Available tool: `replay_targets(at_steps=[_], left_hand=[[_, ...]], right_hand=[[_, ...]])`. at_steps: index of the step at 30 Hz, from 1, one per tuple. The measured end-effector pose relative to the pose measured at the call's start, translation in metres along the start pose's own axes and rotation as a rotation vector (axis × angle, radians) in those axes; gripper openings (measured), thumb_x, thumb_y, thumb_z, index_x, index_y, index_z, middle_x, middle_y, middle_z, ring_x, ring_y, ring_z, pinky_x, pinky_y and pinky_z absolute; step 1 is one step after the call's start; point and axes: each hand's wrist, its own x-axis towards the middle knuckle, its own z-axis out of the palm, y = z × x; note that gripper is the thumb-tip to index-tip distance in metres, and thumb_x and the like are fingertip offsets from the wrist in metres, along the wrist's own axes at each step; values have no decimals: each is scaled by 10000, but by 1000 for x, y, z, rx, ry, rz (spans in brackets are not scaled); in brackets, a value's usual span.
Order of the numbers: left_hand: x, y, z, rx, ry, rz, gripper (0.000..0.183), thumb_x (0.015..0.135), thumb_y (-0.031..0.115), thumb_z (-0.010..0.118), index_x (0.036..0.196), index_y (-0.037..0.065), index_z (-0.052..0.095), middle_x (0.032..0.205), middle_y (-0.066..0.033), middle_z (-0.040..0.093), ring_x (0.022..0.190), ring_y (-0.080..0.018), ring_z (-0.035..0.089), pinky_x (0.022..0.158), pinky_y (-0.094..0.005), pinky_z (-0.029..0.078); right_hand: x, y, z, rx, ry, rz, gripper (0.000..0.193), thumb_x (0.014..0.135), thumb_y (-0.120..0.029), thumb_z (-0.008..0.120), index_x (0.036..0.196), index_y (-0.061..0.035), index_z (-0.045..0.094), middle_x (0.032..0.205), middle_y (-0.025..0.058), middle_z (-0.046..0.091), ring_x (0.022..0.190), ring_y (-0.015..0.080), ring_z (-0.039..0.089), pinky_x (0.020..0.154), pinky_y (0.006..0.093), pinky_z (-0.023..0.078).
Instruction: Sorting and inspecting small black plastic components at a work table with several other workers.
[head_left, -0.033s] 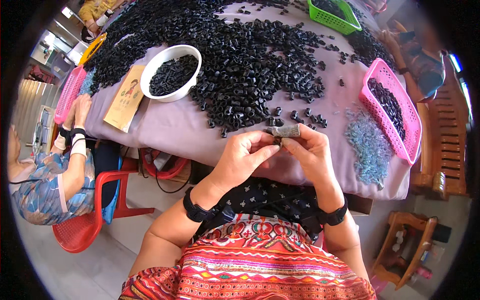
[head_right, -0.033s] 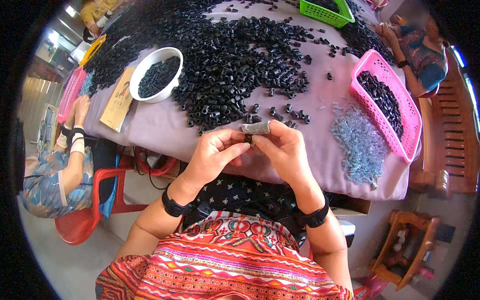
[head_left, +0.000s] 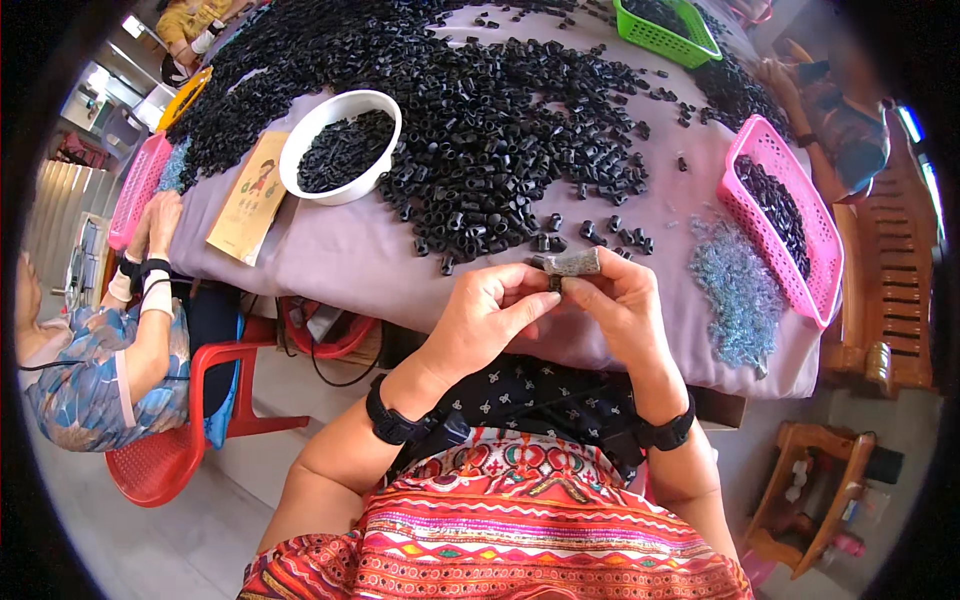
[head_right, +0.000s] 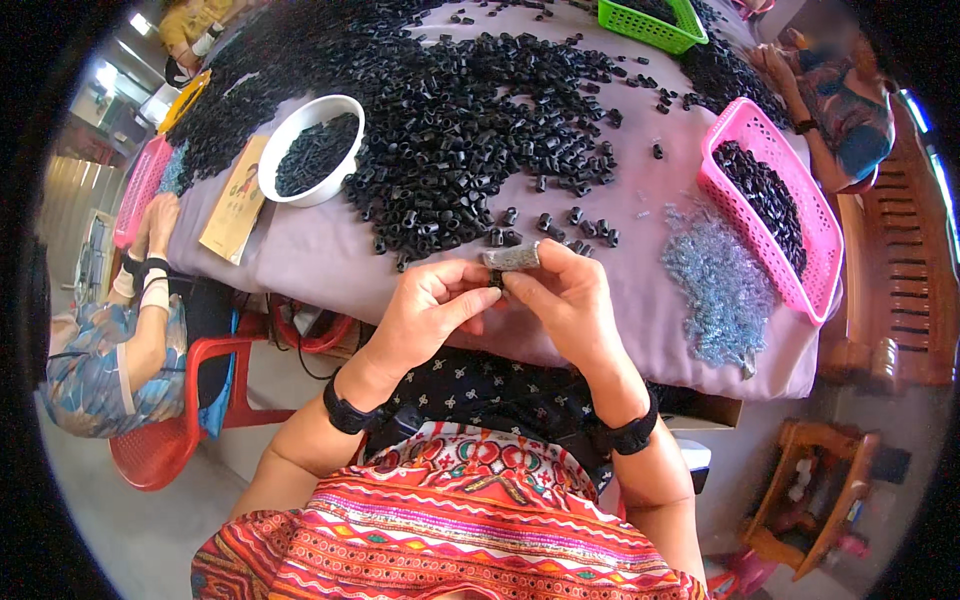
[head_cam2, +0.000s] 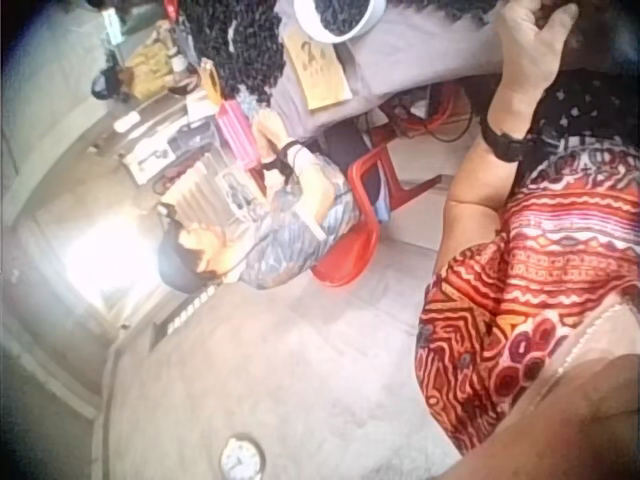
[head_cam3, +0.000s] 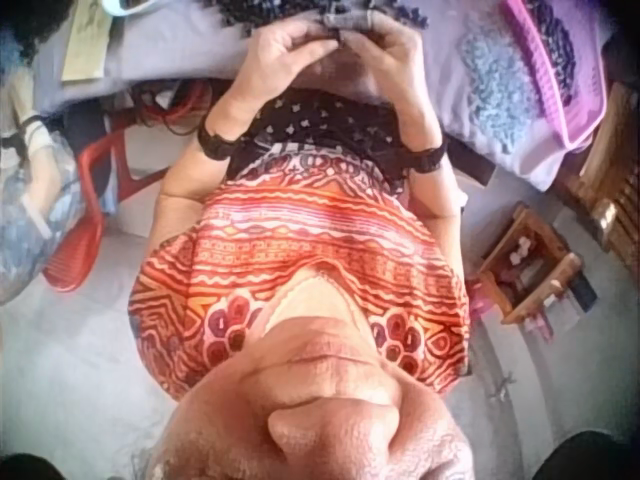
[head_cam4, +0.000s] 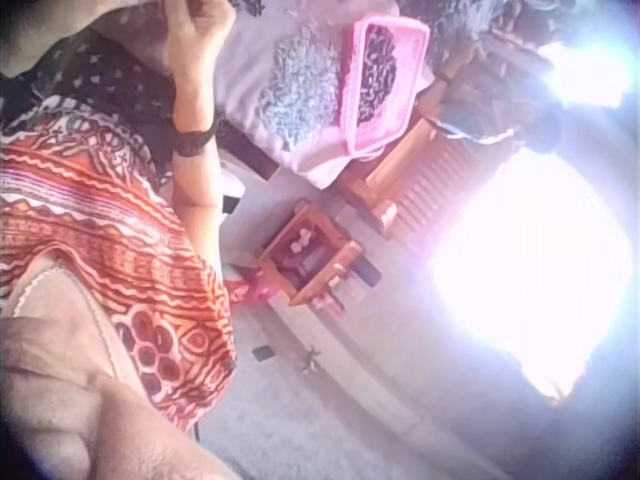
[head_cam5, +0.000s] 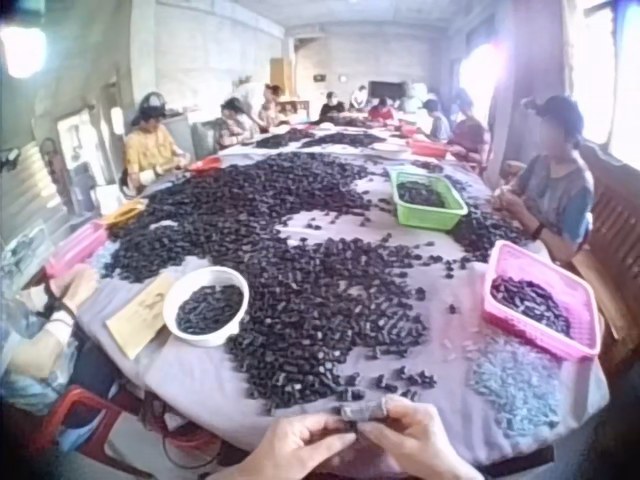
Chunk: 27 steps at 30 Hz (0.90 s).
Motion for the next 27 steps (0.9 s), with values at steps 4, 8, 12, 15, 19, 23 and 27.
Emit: replay_targets(at_steps=[4,8,12,15,19,23,27], left_hand=[[-1,0,-1,32,-30,-9,112,943,104,669,1013,20,692,804,41,648,639,-28,561,586,-190,458],[0,2,0,32,-16,-12,114,944,105,668,1020,25,694,807,46,646,643,-27,556,585,-187,449],[2,3,1,67,-20,-15,131,949,108,662,1043,22,693,849,40,662,693,-22,570,605,-186,455],[3,0,2,120,1,8,144,953,109,657,1056,15,691,880,32,675,722,-20,576,617,-186,458],[2,1,4,115,31,62,142,955,105,650,1051,9,691,884,25,684,713,-22,570,618,-185,453],[6,4,5,39,20,50,130,957,92,637,1031,9,703,864,21,681,699,-30,562,625,-188,448],[8,-2,6,10,49,83,137,955,88,633,1032,-3,701,859,13,677,719,-33,564,647,-192,453]], right_hand=[[-1,4,-3,7,-32,-27,124,915,29,634,1036,36,663,965,44,694,875,87,648,778,251,558],[2,-1,-9,-126,-59,-72,136,887,0,668,1022,24,673,945,22,680,867,67,627,760,233,518],[4,-3,-9,-175,-32,-106,131,858,-9,688,985,24,676,875,5,638,807,54,587,704,233,484],[5,-10,-11,-335,0,-159,106,829,-2,697,926,21,662,811,11,574,738,69,547,656,247,460],[3,-20,-8,-553,2,-230,110,798,-9,704,855,25,617,785,63,544,661,138,537,613,277,456],[1,-25,-2,-636,35,-291,114,791,-10,697,844,26,602,795,101,554,644,199,565,601,314,479],[-1,-32,1,-688,17,-308,112,802,-13,691,858,28,603,815,116,560,658,236,587,614,323,493]])
